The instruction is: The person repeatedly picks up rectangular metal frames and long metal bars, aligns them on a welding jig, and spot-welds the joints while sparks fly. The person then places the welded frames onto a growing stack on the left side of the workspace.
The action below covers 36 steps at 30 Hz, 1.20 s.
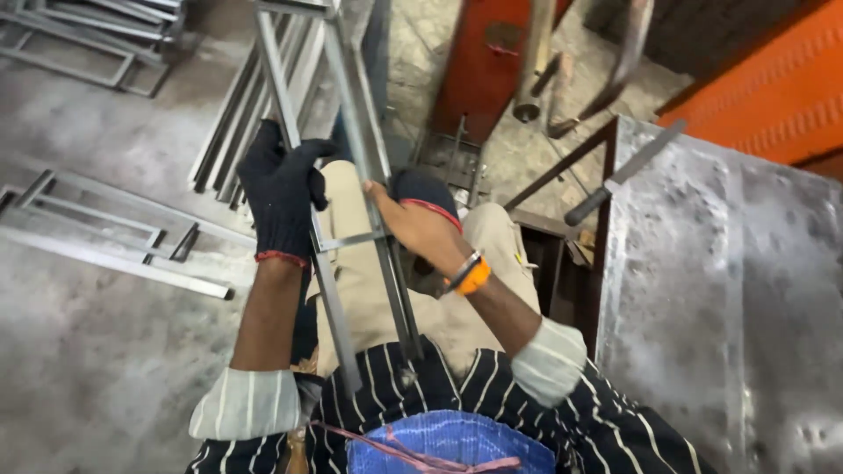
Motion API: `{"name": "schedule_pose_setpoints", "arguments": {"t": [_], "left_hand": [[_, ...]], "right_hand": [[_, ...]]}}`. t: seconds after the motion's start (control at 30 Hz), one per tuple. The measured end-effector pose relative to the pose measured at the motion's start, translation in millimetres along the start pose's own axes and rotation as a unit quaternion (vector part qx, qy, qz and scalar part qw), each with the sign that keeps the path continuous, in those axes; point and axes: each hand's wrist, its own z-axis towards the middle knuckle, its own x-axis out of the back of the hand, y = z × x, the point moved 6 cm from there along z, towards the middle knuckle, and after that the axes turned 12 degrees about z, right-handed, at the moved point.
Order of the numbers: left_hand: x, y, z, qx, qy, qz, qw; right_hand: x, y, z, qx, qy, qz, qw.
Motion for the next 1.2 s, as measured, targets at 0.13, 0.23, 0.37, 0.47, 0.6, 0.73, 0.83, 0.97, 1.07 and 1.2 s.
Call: {"name": "schedule_pose_setpoints", "arguments": {"t": [0.13,0.23,0.37,0.47,0.6,0.73,0.83,0.97,1.07,1.2], "left_hand": [[46,-6,-7,-0.01,0.125,0.046,0.991],[72,-4,-23,-0.028,0.17,0.061,0.983],[99,-22,-36,0.022,0.217,0.046,0.975],[134,-44,-22,0.004,0.259,0.059,0.964],[225,-66,12,-0.069,0.359,0.005,0.931],[280,-66,-17,-0.013,0.351,0.043,0.935],[300,-84,-61,-0.047,0.348,0.042,0.935],[357,-143,-126,0.028,0.386,0.018,0.922],[403,-165,-159,0.054,0.385,0.0,0.921],[489,-230,-193,0.07,0.382,0.744,0.544]], "right_hand": [[-40,-21,29,0.235,0.018,-0.041,0.971],[-53,-51,5,0.407,0.043,-0.077,0.909],[-70,-60,-6,0.428,0.039,-0.069,0.9],[-70,-59,-23,0.381,-0.03,-0.093,0.919],[-72,-19,-46,0.146,-0.229,-0.045,0.961],[-60,-9,-44,0.115,-0.273,0.203,0.933],[-58,2,-32,-0.012,-0.263,0.209,0.942],[-61,-1,-29,-0.14,-0.205,0.423,0.871],[-61,9,-23,-0.151,-0.18,0.458,0.857],[-60,14,-21,-0.176,-0.172,0.544,0.802]]}}
